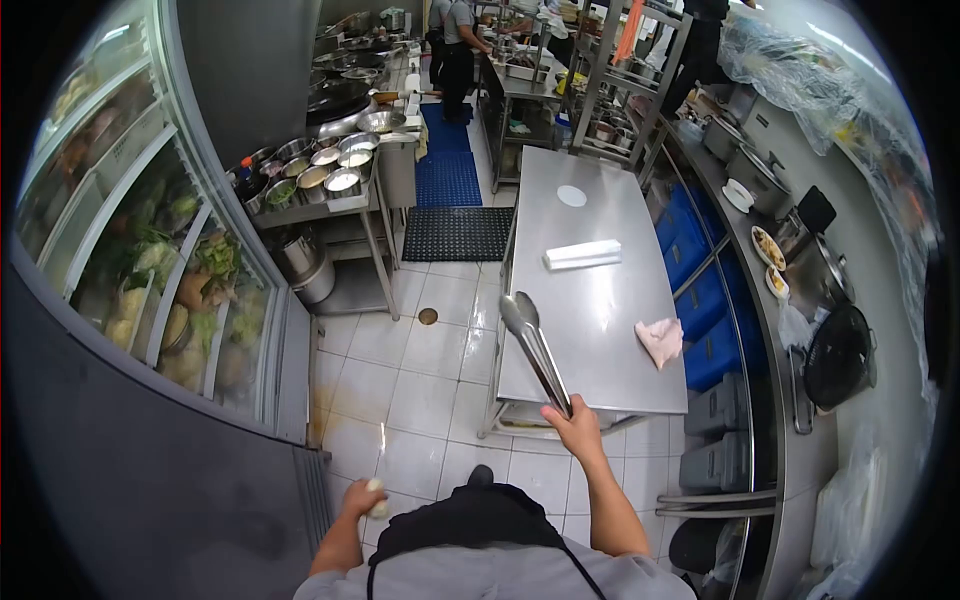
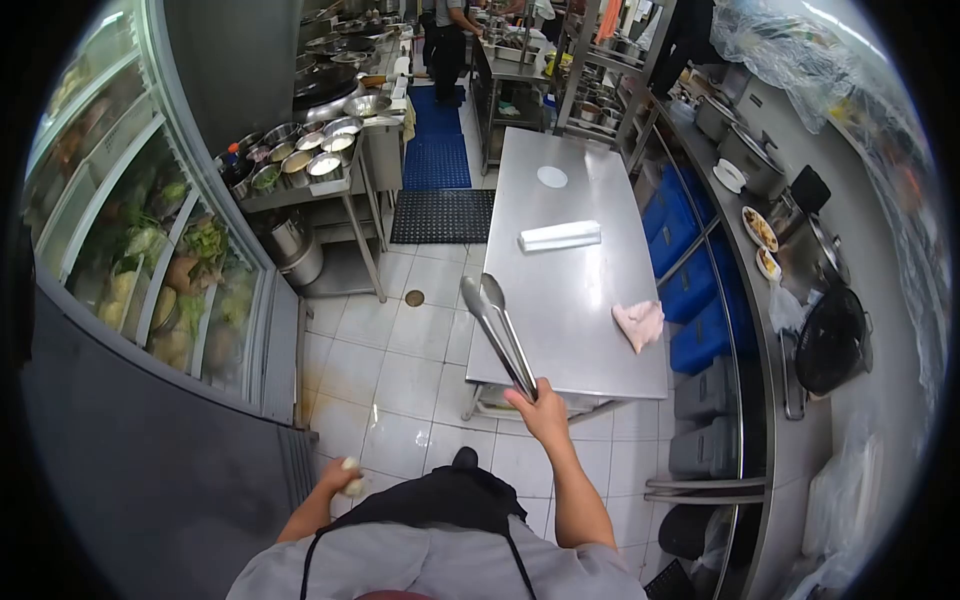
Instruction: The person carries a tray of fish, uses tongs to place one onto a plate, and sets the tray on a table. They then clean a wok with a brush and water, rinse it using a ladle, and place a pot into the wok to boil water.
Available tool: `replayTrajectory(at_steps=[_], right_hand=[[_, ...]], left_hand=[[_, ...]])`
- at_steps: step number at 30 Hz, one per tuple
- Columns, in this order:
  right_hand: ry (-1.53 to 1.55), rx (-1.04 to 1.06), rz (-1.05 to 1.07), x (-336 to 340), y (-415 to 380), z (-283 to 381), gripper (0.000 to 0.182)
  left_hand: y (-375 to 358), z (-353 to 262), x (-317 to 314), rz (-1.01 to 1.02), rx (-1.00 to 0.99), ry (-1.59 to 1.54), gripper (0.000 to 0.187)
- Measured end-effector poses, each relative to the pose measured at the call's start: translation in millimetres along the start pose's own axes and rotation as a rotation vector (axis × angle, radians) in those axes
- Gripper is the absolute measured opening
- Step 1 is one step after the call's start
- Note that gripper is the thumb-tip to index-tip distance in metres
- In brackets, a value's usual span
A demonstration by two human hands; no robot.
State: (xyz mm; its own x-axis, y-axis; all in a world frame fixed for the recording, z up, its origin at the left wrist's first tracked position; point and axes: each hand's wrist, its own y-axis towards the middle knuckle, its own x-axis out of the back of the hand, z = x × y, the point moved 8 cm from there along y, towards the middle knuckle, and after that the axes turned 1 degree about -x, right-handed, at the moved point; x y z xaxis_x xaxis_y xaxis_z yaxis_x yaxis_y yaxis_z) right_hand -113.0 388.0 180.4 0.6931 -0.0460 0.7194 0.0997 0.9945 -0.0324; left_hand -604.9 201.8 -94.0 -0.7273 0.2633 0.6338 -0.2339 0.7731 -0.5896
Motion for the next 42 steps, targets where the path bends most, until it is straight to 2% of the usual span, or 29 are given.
replayTrajectory(at_steps=[3, 5, 6, 8, 11, 13, 15, 17, 18, 19, 21, 24, 27, 28, 29, 31, 33, 37, 42], right_hand=[[-0.229, 0.057, 0.031, 6.7, 50.1, 35.7, 0.067], [-0.430, 0.158, 0.022, 5.9, 84.0, 51.1, 0.065], [-0.498, 0.188, 0.013, 1.2, 102.4, 50.3, 0.062], [-0.618, 0.299, -0.042, -6.2, 133.0, 52.9, 0.054], [-0.728, 0.252, 0.003, -24.4, 178.2, 35.7, 0.051], [-0.692, 0.253, -0.088, -15.3, 186.8, 67.8, 0.050], [-0.669, 0.227, -0.126, -21.2, 189.6, 82.2, 0.050], [-0.661, 0.201, -0.135, -33.7, 197.4, 81.6, 0.049], [-0.731, 0.140, -0.040, -46.9, 205.3, 69.7, 0.052], [-0.726, 0.118, -0.050, -52.8, 208.0, 77.6, 0.052], [-0.716, 0.071, -0.070, -57.5, 210.8, 99.6, 0.053], [-0.455, -0.021, -0.239, -68.4, 211.7, 129.6, 0.049], [-0.017, -0.167, -0.194, -106.2, 211.3, 116.9, 0.054], [0.228, -0.231, -0.128, -130.7, 212.8, 98.0, 0.053], [0.566, -0.462, -0.026, -145.0, 202.9, 115.0, 0.045], [0.782, -0.616, 0.032, -174.6, 199.6, 112.1, 0.049], [0.966, -0.679, 0.075, -186.4, 209.6, 119.9, 0.051], [1.267, -0.723, 0.162, -190.4, 263.2, 133.5, 0.055], [1.461, -0.550, 0.312, -166.0, 385.7, 158.7, 0.055]], left_hand=[[-16.8, 72.3, 29.4, -0.020, 0.224, 0.036, 0.050], [-29.0, 102.9, 46.5, -0.085, 0.328, -0.193, 0.052], [-32.4, 111.9, 55.6, -0.127, 0.366, -0.211, 0.052], [-25.4, 126.9, 68.3, -0.206, 0.434, -0.254, 0.051], [22.5, 138.3, 76.8, -0.186, 0.401, -0.227, 0.049], [40.1, 75.7, 111.4, -0.123, 0.380, -0.200, 0.048], [77.0, 58.6, 133.2, -0.052, 0.372, -0.260, 0.048], [147.6, 60.2, 145.8, -0.076, 0.239, -0.294, 0.044], [189.6, 61.3, 148.9, -0.070, 0.217, -0.310, 0.044], [224.1, 55.9, 156.8, -0.063, 0.192, -0.327, 0.044], [275.8, 10.1, 188.3, -0.106, 0.092, -0.144, 0.044], [300.3, -118.1, 234.7, 0.018, -0.164, -0.310, 0.043], [341.4, -197.6, 232.0, 0.132, -0.310, -0.504, 0.035], [338.5, -233.6, 233.5, 0.207, -0.326, -0.554, 0.031], [330.0, -271.8, 237.9, 0.281, -0.339, -0.603, 0.028], [325.5, -330.0, 234.4, 0.409, -0.379, -0.680, 0.026], [330.2, -373.8, 224.0, 0.516, -0.397, -0.653, 0.027], [353.6, -431.3, 213.8, 0.632, -0.431, -0.569, 0.027], [406.4, -483.5, 236.5, 0.557, -0.389, -0.581, 0.031]])
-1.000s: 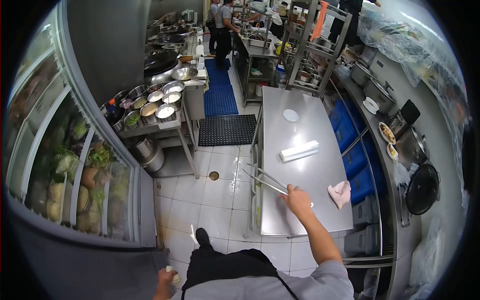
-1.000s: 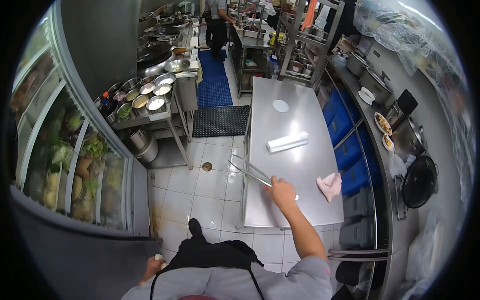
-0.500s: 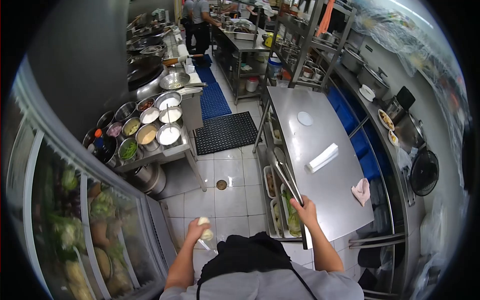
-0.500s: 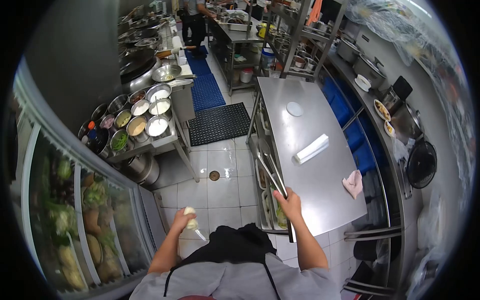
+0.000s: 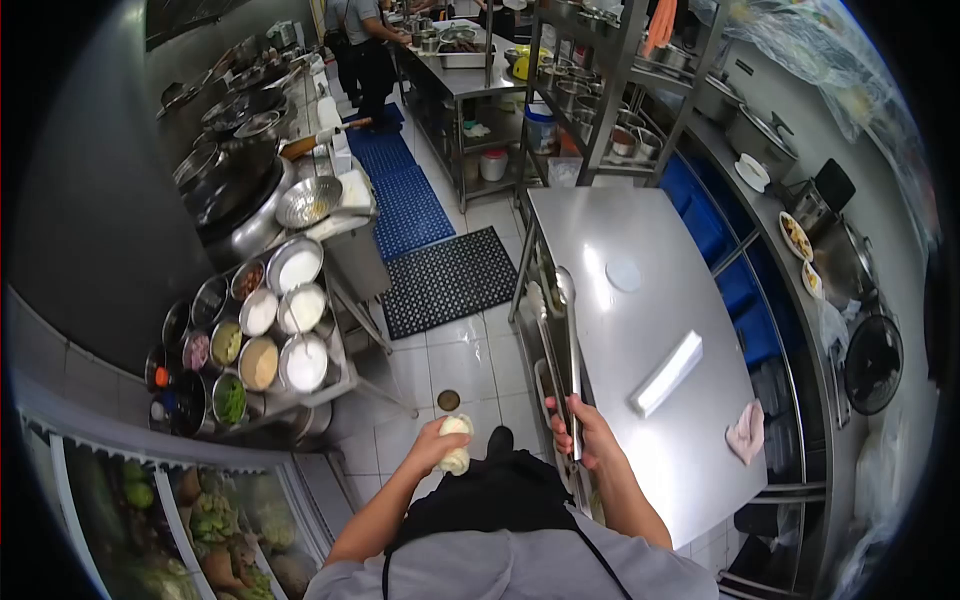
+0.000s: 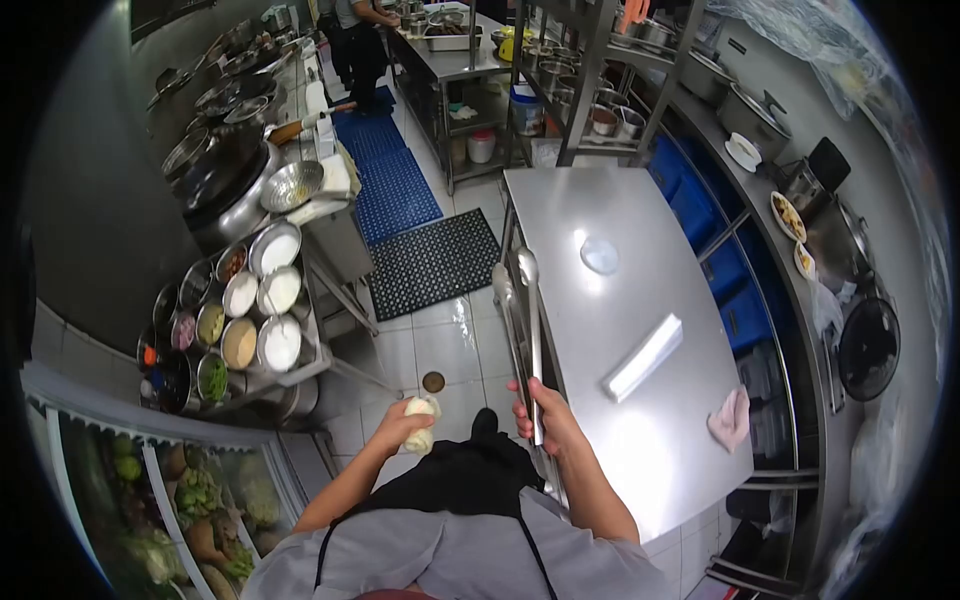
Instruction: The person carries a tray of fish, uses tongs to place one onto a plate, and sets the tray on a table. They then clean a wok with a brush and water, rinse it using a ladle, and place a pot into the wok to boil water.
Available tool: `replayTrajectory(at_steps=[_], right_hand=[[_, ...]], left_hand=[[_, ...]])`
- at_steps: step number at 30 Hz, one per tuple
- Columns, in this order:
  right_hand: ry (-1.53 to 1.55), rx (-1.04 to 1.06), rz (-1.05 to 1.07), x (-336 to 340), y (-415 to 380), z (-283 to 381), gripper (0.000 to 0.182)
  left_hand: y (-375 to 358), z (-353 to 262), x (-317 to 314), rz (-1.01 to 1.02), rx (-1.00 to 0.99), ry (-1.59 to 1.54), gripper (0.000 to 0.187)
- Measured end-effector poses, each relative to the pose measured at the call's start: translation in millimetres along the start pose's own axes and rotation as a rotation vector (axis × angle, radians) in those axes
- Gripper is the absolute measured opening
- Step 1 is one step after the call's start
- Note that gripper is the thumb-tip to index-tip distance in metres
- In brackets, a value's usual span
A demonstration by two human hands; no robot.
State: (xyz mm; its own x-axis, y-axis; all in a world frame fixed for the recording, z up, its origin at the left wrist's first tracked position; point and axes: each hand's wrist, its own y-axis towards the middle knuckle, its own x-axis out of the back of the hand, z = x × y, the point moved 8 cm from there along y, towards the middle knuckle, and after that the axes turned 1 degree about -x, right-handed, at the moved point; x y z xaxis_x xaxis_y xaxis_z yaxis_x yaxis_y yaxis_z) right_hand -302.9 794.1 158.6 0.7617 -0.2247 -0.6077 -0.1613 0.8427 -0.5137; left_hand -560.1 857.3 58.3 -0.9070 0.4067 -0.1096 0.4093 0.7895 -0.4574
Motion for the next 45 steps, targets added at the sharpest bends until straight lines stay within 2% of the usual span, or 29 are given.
replayTrajectory(at_steps=[4, 8, 11, 13, 15, 17, 19, 21, 23, 25, 30, 34, 36, 40, 42, 45], right_hand=[[-0.013, -0.018, 0.127, -40.5, 68.8, 82.2, 0.054], [0.002, -0.055, 0.219, -78.4, 149.6, 138.4, 0.055], [0.117, -0.135, 0.361, -114.6, 205.1, 163.7, 0.056], [0.101, -0.134, 0.391, -127.7, 243.9, 180.9, 0.062], [0.114, -0.171, 0.400, -138.0, 277.9, 189.1, 0.066], [0.082, -0.171, 0.333, -133.6, 316.5, 199.7, 0.072], [-0.003, -0.105, 0.256, -131.2, 346.6, 220.4, 0.073], [-0.006, -0.105, 0.122, -117.8, 372.2, 239.0, 0.073], [-0.005, -0.086, 0.056, -104.9, 392.7, 259.8, 0.072], [0.003, -0.052, -0.007, -94.3, 418.6, 281.8, 0.071], [0.058, -0.003, -0.002, -76.6, 494.4, 331.1, 0.071], [-0.061, -0.114, -0.007, -69.6, 575.6, 360.9, 0.071], [-0.151, -0.182, 0.049, -87.4, 627.2, 385.5, 0.069], [-0.320, -0.312, 0.227, -150.1, 715.3, 417.9, 0.064], [-0.494, -0.305, 0.363, -185.3, 754.1, 425.2, 0.062], [-0.647, -0.311, 0.514, -247.7, 794.4, 433.2, 0.058]], left_hand=[[39.0, -57.8, 30.2, -0.141, -0.029, -0.248, 0.033], [80.5, -124.2, 57.1, -0.269, -0.152, -0.465, 0.037], [121.0, -171.7, 78.6, -0.278, -0.255, -0.534, 0.045], [159.3, -198.5, 94.6, -0.318, -0.295, -0.691, 0.046], [211.1, -214.7, 111.3, -0.236, -0.302, -0.904, 0.045], [268.0, -229.0, 132.0, -0.261, -0.281, -0.970, 0.045], [308.7, -278.9, 141.9, -0.245, -0.351, -0.943, 0.047], [346.6, -308.9, 151.7, -0.161, -0.306, -0.944, 0.046], [376.2, -343.6, 161.6, -0.134, -0.382, -0.923, 0.045], [396.7, -377.8, 173.8, -0.139, -0.430, -0.965, 0.037], [448.8, -419.1, 210.9, -0.186, -0.463, -0.861, 0.034], [481.1, -401.0, 262.5, -0.357, -0.388, -0.762, 0.033], [480.7, -400.5, 291.5, -0.495, -0.384, -0.696, 0.039], [459.9, -407.6, 325.8, -0.822, -0.371, -0.730, 0.042], [450.9, -399.5, 341.1, -0.939, -0.365, -0.739, 0.041], [429.3, -397.6, 362.5, -1.154, -0.306, -0.533, 0.039]])
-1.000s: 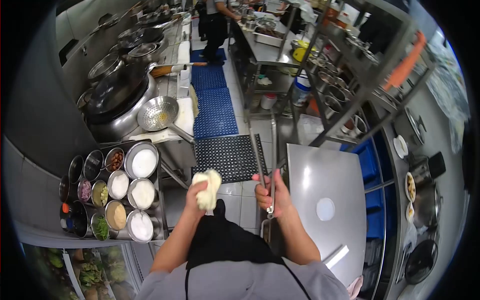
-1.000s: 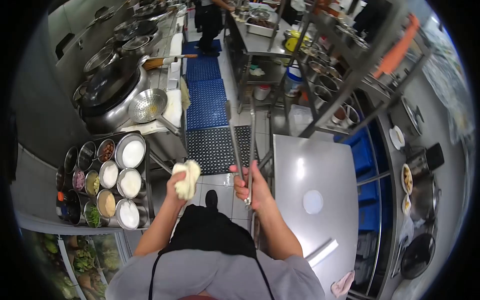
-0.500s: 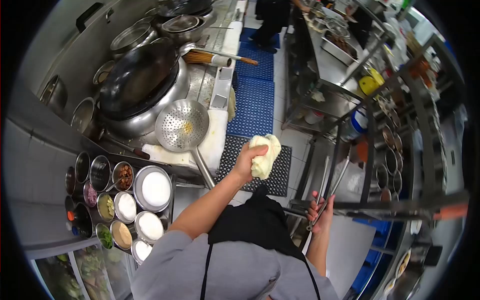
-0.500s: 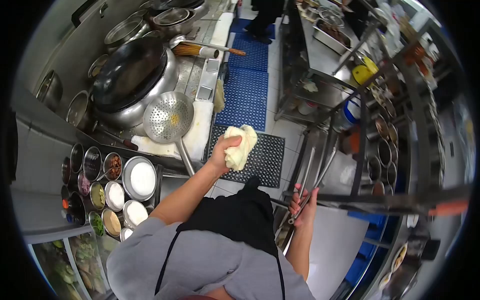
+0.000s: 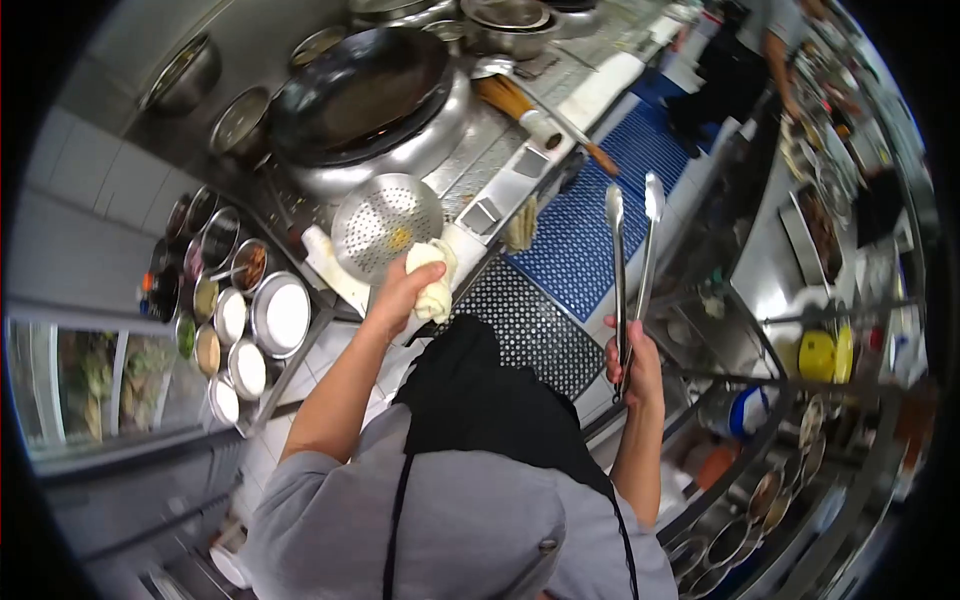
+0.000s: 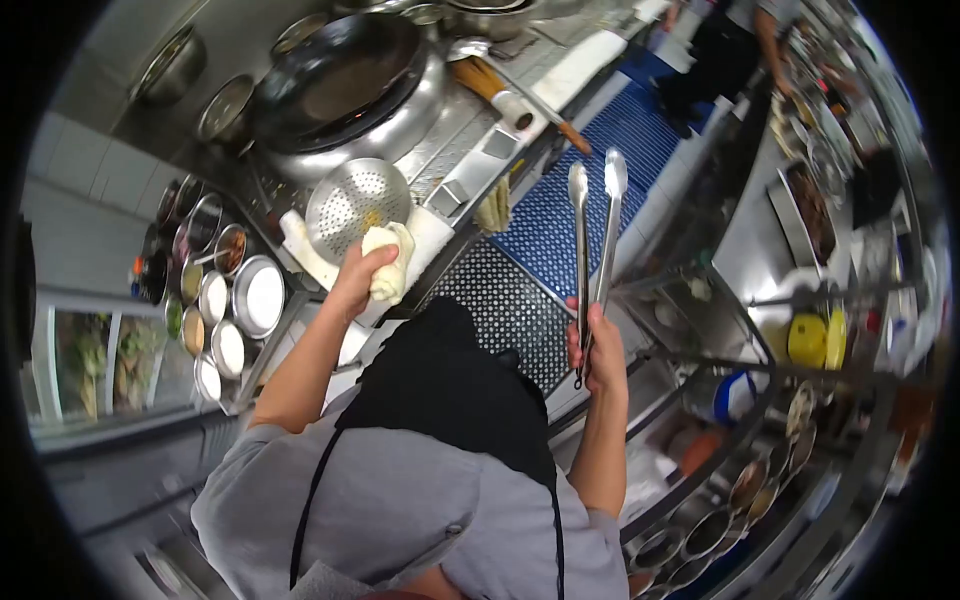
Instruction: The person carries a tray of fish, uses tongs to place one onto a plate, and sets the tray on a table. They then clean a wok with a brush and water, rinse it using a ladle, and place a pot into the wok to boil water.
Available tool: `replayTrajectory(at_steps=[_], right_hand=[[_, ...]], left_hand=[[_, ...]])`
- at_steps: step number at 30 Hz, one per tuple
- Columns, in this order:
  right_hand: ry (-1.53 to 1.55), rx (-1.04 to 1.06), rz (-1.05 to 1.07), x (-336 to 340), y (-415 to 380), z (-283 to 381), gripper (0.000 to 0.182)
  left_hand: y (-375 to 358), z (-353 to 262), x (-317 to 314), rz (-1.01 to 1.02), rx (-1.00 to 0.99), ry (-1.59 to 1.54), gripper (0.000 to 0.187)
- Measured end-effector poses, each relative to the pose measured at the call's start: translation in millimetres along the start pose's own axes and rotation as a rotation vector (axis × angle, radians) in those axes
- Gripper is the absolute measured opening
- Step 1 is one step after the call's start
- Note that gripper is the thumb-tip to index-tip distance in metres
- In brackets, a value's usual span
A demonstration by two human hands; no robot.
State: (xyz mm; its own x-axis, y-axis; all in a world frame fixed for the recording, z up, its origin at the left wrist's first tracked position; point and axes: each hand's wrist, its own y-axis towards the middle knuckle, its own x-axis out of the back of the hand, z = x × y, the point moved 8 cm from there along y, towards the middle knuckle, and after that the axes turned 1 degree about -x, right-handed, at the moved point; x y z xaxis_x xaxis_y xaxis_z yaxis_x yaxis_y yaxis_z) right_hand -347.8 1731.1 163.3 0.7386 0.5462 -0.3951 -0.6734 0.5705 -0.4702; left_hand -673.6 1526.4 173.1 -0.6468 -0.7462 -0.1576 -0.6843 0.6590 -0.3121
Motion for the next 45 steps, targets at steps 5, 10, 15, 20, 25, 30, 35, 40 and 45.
replayTrajectory(at_steps=[5, 10, 15, 20, 25, 30, 35, 40, 45], right_hand=[[-0.147, 0.015, 0.123, -14.5, 83.2, 57.6, 0.066], [-0.015, 0.135, 0.097, -6.4, 145.9, 108.7, 0.067], [-0.139, 0.079, -0.126, 42.3, 219.3, 183.3, 0.057], [-0.566, 0.106, -0.325, 79.7, 311.0, 281.5, 0.052], [-1.326, 0.388, -0.508, 117.2, 449.2, 415.5, 0.051], [-1.616, 0.478, -0.586, 141.4, 623.2, 536.2, 0.047], [-1.761, 0.447, -0.633, 153.9, 771.1, 600.4, 0.046], [-1.811, 0.506, -0.603, 160.4, 872.4, 613.5, 0.040], [-1.736, 0.660, -0.352, 210.6, 992.3, 590.1, 0.055]], left_hand=[[23.3, -10.7, 72.3, -0.348, -0.084, -0.022, 0.036], [37.4, -20.3, 121.0, -0.361, -0.194, -0.316, 0.052], [84.0, -27.5, 77.1, -0.366, -0.204, -0.439, 0.058], [148.8, -64.9, 10.3, -0.284, -0.190, -0.297, 0.066], [194.5, -81.5, -16.2, -0.410, -0.191, -0.167, 0.073], [214.0, -91.0, -63.9, -0.635, -0.180, -0.131, 0.063], [219.7, -80.1, -96.7, -0.814, -0.029, 0.014, 0.055], [190.9, -68.7, -124.1, -1.002, 0.034, 0.096, 0.052], [150.5, -27.2, -132.2, -1.114, 0.129, 0.096, 0.037]])
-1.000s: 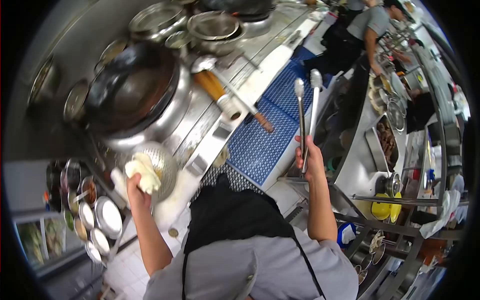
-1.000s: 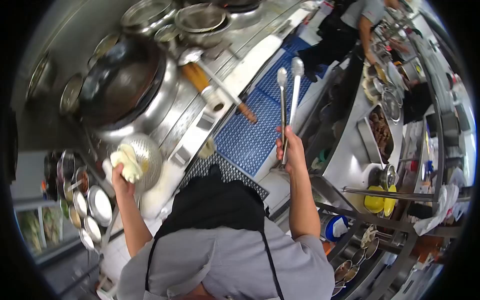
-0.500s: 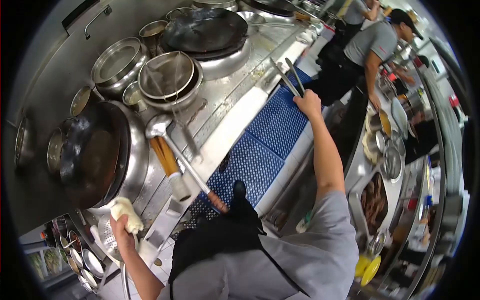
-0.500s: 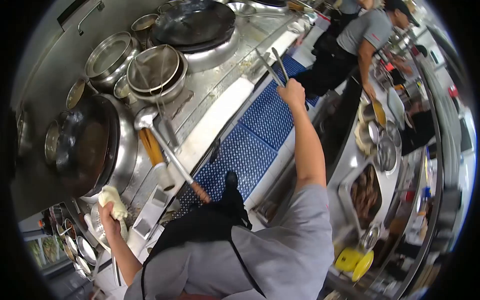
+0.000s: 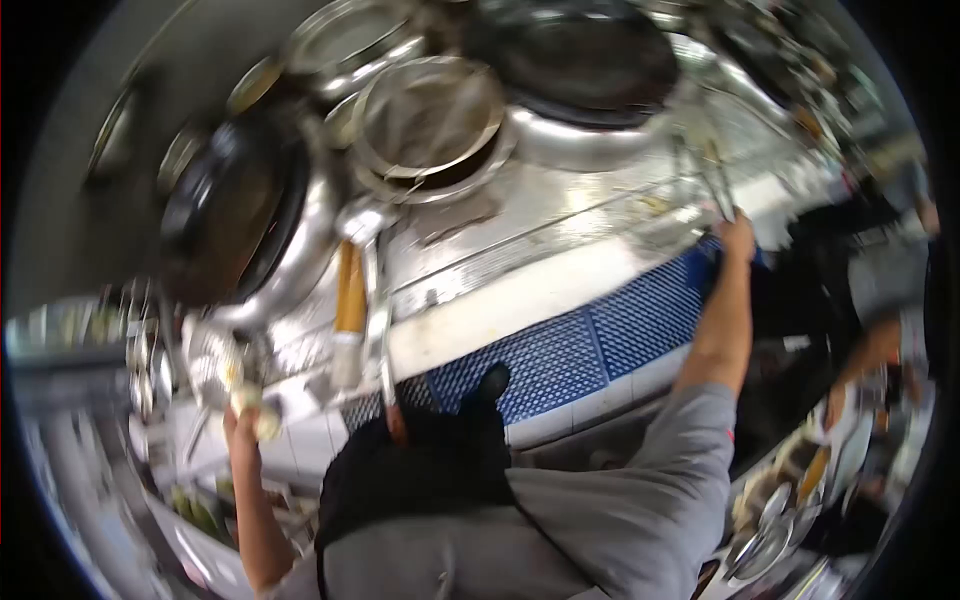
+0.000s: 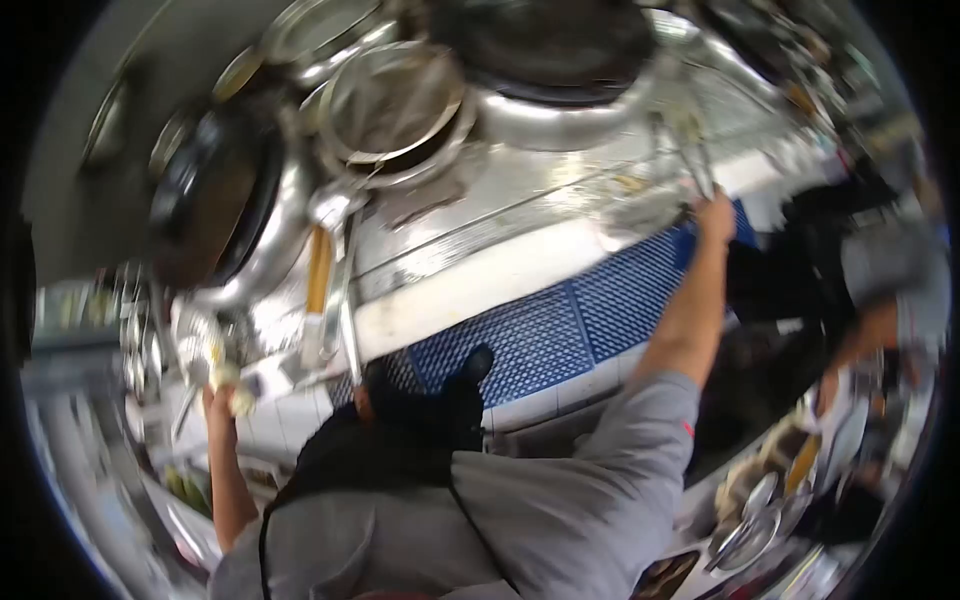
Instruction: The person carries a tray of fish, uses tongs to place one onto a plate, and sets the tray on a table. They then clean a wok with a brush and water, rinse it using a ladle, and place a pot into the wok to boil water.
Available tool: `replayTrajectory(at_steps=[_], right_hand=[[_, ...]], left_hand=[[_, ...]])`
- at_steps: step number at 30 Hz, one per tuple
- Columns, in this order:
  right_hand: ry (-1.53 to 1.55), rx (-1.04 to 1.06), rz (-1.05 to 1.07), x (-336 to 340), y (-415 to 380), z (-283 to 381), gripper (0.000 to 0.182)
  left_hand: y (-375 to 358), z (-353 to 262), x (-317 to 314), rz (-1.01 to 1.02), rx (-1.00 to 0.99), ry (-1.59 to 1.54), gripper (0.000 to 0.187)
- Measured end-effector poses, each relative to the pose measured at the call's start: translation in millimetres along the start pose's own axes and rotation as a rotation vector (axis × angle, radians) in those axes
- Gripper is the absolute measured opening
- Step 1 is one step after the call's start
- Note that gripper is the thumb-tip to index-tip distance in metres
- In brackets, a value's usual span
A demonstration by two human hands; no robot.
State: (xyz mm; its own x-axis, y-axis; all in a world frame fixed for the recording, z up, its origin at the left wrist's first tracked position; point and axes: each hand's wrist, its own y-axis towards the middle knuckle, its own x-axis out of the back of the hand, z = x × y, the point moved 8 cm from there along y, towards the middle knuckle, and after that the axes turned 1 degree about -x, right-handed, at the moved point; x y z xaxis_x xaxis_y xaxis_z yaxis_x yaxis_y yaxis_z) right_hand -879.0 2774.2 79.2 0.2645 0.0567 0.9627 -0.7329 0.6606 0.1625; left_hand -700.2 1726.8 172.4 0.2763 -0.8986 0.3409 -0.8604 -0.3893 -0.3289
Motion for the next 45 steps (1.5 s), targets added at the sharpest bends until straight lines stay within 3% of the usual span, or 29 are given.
replayTrajectory(at_steps=[1, 2, 3, 4, 6, 7, 8, 9, 12, 14, 15, 17, 19, 20, 22, 24, 25, 27, 28, 30, 32, 34, 35, 36, 37, 39, 43, 45], right_hand=[[0.196, 0.003, 0.100, -39.5, 32.5, -23.3, 0.061], [0.363, 0.205, 0.125, -86.7, 64.9, -53.9, 0.066], [0.619, 0.014, 0.305, -67.3, 37.5, -30.4, 0.065], [0.761, 0.107, 0.392, -96.5, 58.4, -56.8, 0.067], [0.703, 0.072, 0.405, -78.4, 43.3, -47.0, 0.070], [0.526, -0.038, 0.293, -62.0, 36.6, -42.5, 0.072], [0.200, -0.017, 0.197, -37.2, 27.2, -31.9, 0.077], [0.238, 0.074, 0.045, -32.0, 22.7, -40.8, 0.078], [0.193, 0.072, -0.394, 11.9, -74.0, -24.7, 0.058], [0.348, -0.042, -0.401, 9.8, -167.4, -15.3, 0.051], [0.490, 0.017, -0.418, -5.3, -216.4, -13.1, 0.046], [0.519, 0.117, -0.234, -39.4, -336.9, 18.0, 0.036], [0.500, 0.102, 0.123, -111.5, -477.2, 40.3, 0.034], [0.472, 0.109, 0.312, -149.4, -549.9, 55.4, 0.032], [0.428, 0.179, 0.630, -209.7, -670.8, 107.3, 0.030], [0.361, 0.019, 0.903, -203.5, -722.8, 224.2, 0.044], [0.475, 0.049, 0.828, -168.8, -733.8, 288.3, 0.047], [0.717, 0.234, 0.797, -190.0, -757.5, 375.9, 0.057], [0.921, 0.372, 0.621, -157.5, -757.3, 428.8, 0.059], [0.945, 0.724, 0.333, -121.7, -768.9, 499.3, 0.058], [0.734, 0.696, 0.512, -139.0, -781.2, 518.4, 0.053], [0.674, 0.193, 1.013, -136.1, -790.4, 498.8, 0.052], [0.639, 0.196, 0.963, -100.7, -786.7, 490.4, 0.052], [0.780, 0.102, 0.978, -99.7, -792.0, 473.4, 0.052], [0.924, 0.009, 0.987, -95.3, -795.7, 459.5, 0.053], [0.866, 0.131, 0.831, -76.9, -794.0, 439.7, 0.046], [0.499, 0.276, 0.644, -12.2, -801.3, 395.7, 0.025], [0.473, 0.229, 0.588, 7.5, -811.5, 363.8, 0.021]], left_hand=[[-3.1, 4.4, 7.8, -0.075, -0.024, 0.055, 0.036], [-6.8, -1.9, 1.3, -0.061, -0.013, 0.105, 0.037], [-7.4, -2.3, -2.4, -0.075, -0.017, 0.121, 0.038], [-15.1, -16.0, -16.9, -0.080, -0.046, 0.037, 0.040], [-14.4, -16.7, -24.9, -0.063, -0.037, 0.083, 0.037], [-13.9, -9.7, -22.6, -0.065, -0.019, 0.118, 0.037], [-13.7, -12.1, -25.6, -0.050, -0.015, 0.116, 0.038], [-10.7, -16.8, -30.7, -0.022, -0.021, 0.110, 0.039], [5.1, -20.3, -30.1, 0.011, -0.125, 0.297, 0.051], [5.8, -35.4, -36.6, -0.035, -0.271, 0.466, 0.063], [9.6, -35.1, -39.5, -0.010, -0.351, 0.561, 0.067], [11.1, -36.4, -56.4, 0.075, -0.465, 0.818, 0.070], [15.5, -20.1, -67.9, 0.237, -0.372, 1.076, 0.076], [18.2, -8.6, -69.3, 0.271, -0.465, 1.145, 0.078], [15.1, -7.8, -61.9, 0.261, -0.573, 1.058, 0.076], [15.4, -5.3, -51.4, 0.278, -0.672, 0.988, 0.076], [17.1, 1.1, -47.5, 0.307, -0.711, 0.945, 0.077], [19.7, 8.6, -41.2, 0.363, -0.789, 0.861, 0.078], [17.6, 6.9, -39.7, 0.382, -0.813, 0.891, 0.077], [16.2, 7.6, -35.7, 0.376, -0.837, 0.923, 0.076], [6.1, -0.1, -31.8, 0.367, -0.891, 0.911, 0.073], [-18.3, -18.0, -23.1, 0.238, -1.160, 0.817, 0.069], [-33.7, -25.5, -20.0, 0.176, -1.293, 0.752, 0.067], [-52.0, -27.9, -20.4, 0.247, -1.376, 0.664, 0.059], [-62.3, -12.8, -33.0, 0.467, -1.374, 0.649, 0.056], [-85.0, 38.1, -60.0, 0.915, -1.343, 0.620, 0.051], [-89.1, 97.1, -97.0, 0.965, -1.263, 0.676, 0.029], [-79.1, 113.7, -116.8, 0.909, -1.361, 0.796, 0.023]])
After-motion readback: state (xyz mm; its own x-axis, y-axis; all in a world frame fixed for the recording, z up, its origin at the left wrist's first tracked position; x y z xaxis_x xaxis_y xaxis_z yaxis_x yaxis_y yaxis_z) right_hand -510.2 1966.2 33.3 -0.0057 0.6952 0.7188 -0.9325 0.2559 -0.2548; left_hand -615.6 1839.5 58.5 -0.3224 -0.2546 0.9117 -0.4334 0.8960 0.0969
